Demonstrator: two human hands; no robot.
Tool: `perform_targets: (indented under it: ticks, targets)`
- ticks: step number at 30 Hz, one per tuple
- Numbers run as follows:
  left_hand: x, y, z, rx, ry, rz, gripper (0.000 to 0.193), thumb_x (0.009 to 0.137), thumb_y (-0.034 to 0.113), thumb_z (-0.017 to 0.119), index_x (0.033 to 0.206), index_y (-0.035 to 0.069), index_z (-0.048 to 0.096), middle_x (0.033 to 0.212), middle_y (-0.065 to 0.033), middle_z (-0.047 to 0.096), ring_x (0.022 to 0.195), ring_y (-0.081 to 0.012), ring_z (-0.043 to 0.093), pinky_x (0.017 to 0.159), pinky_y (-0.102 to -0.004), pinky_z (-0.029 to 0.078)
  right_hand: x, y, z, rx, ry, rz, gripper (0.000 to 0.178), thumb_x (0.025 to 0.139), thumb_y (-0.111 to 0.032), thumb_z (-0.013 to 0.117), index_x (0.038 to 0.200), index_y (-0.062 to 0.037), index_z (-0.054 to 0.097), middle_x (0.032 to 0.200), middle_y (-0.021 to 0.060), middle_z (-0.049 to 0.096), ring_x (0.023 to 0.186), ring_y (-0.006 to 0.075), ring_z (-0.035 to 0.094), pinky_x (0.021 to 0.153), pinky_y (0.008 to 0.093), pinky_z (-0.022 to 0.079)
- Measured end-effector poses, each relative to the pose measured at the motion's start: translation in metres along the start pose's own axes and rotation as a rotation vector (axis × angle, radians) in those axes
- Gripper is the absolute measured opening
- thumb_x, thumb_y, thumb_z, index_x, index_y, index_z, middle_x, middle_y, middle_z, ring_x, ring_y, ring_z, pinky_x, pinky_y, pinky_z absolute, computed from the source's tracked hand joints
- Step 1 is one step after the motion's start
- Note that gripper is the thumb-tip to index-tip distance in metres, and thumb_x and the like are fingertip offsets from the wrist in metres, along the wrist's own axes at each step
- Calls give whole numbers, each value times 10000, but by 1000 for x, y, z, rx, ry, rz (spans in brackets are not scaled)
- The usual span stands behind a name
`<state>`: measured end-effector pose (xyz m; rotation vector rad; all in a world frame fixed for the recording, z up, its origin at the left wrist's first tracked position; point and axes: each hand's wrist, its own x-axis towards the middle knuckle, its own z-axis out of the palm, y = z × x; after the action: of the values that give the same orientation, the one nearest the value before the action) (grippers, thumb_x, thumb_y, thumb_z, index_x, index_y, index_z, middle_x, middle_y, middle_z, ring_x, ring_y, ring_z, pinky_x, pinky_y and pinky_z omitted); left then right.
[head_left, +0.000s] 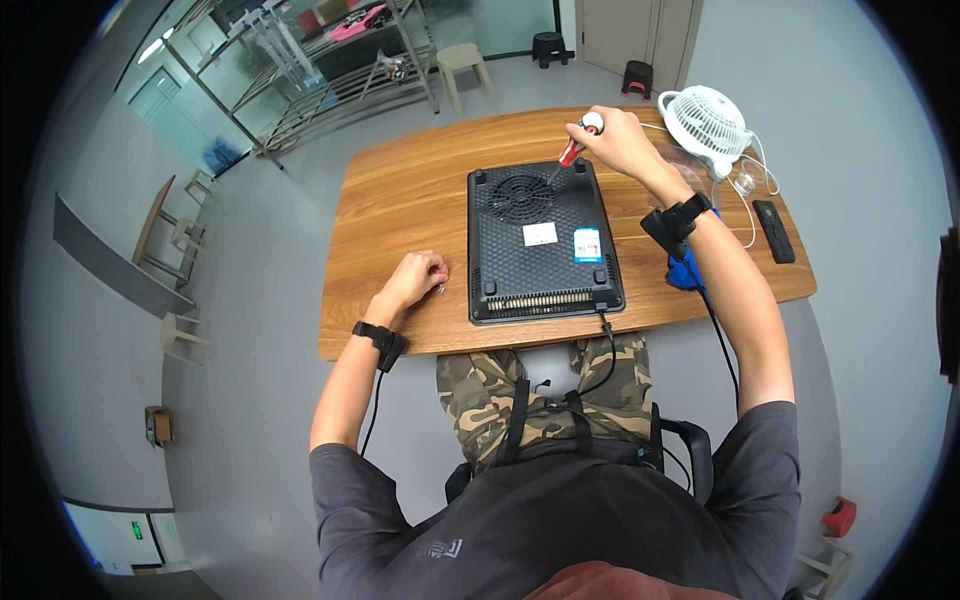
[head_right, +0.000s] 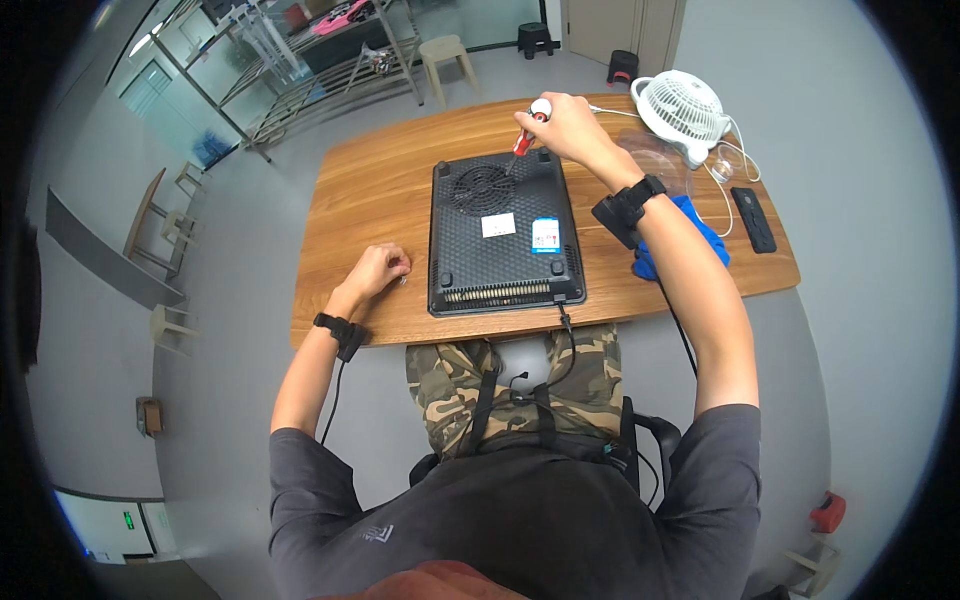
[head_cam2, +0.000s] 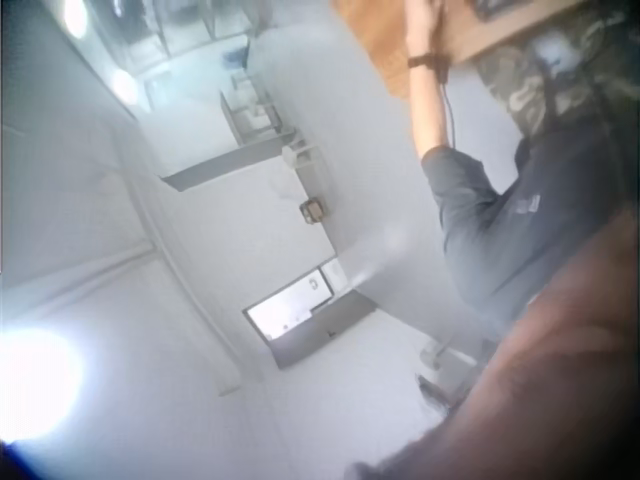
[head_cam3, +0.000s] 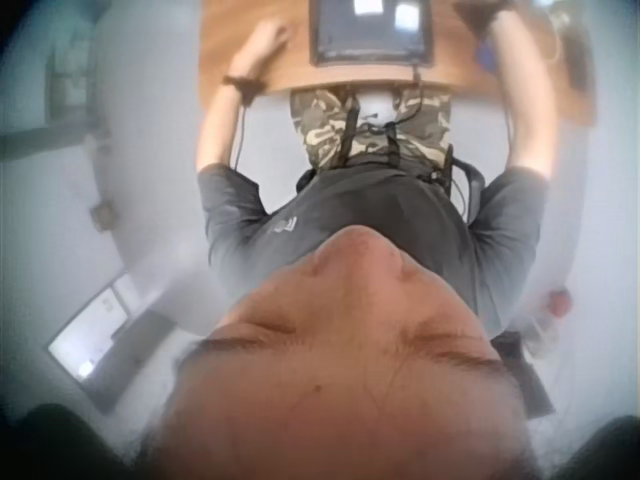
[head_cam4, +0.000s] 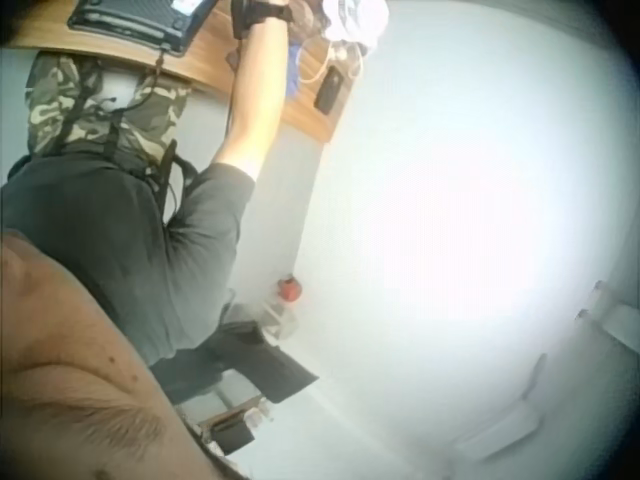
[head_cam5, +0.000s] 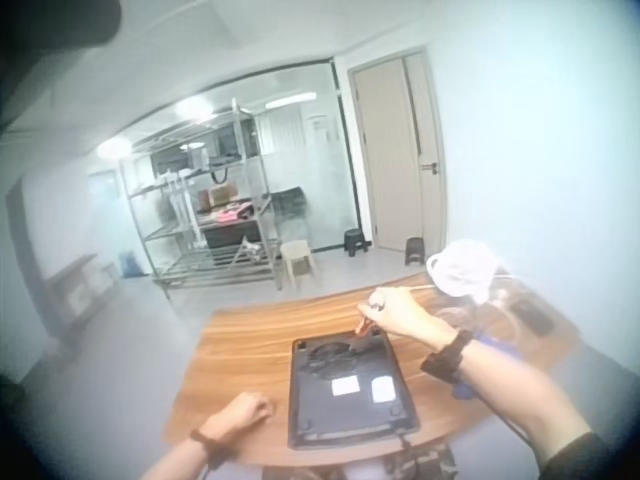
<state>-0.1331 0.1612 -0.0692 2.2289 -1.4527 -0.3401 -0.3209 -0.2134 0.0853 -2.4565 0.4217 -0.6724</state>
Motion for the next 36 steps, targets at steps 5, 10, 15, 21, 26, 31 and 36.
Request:
perform_targets:
  ticks: [5, 10, 15, 21, 26, 31, 36]
  targets:
    - [-3, 0, -1, -7, 10, 13, 107, 848, 77, 754, 922, 4, 727, 909, -167, 703, 847, -315, 686, 774, -380, 547, -11, 16, -12, -6, 67, -18, 443, 917, -421, 733, 988, 15, 726, 843, 170, 734, 797, 281, 728, 729, 372, 555]
    - [-8, -4, -6, 22, 6, 67, 133, 885, 109, 725, 956, -3, 736, 939, -173, 716, 884, -331, 692, 803, -391, 551, -16, 36, -23, -68, 83, 9, 424, 913, -408, 731, 984, 10, 737, 850, 199, 741, 798, 331, 738, 733, 402, 566]
    - [-23, 5, -14, -19, 42, -50, 187, 941, 137, 661, 1023, -13, 736, 1004, -213, 717, 964, -385, 678, 857, -425, 540, -31, 38, -24, -65, 75, 46, 439, 915, -395, 729, 1016, 32, 719, 867, 199, 741, 792, 302, 729, 745, 385, 555]
    - [-19, 6, -24, 52, 71, -76, 191, 950, 136, 643, 1030, -14, 729, 1010, -219, 724, 952, -400, 681, 849, -441, 541, -44, 60, -29, -84, 90, 21, 387, 914, -350, 743, 946, 36, 729, 807, 198, 731, 747, 325, 718, 713, 395, 553]
    - [18, 33, -33, 72, 80, -77, 199, 958, 139, 629, 1039, -16, 726, 966, -246, 725, 934, -414, 694, 840, -458, 552, -55, 69, -30, -143, 116, -65, 345, 903, -307, 756, 901, 37, 726, 789, 195, 731, 742, 341, 720, 714, 403, 563]
    - [51, 75, -28, 192, 30, 27, 231, 968, 177, 632, 1085, -3, 718, 965, -248, 727, 940, -405, 700, 862, -463, 555, -79, 82, -32, -281, 147, -107, 337, 872, -290, 783, 939, 34, 720, 861, 220, 713, 811, 403, 692, 742, 460, 559]
    - [60, 96, -22, 217, -17, 66, 230, 957, 194, 645, 1064, 2, 713, 1003, -221, 730, 961, -404, 691, 861, -474, 553, -97, 103, -20, -322, 233, -191, 378, 879, -303, 775, 1039, 32, 703, 926, 223, 693, 888, 408, 678, 800, 472, 556]
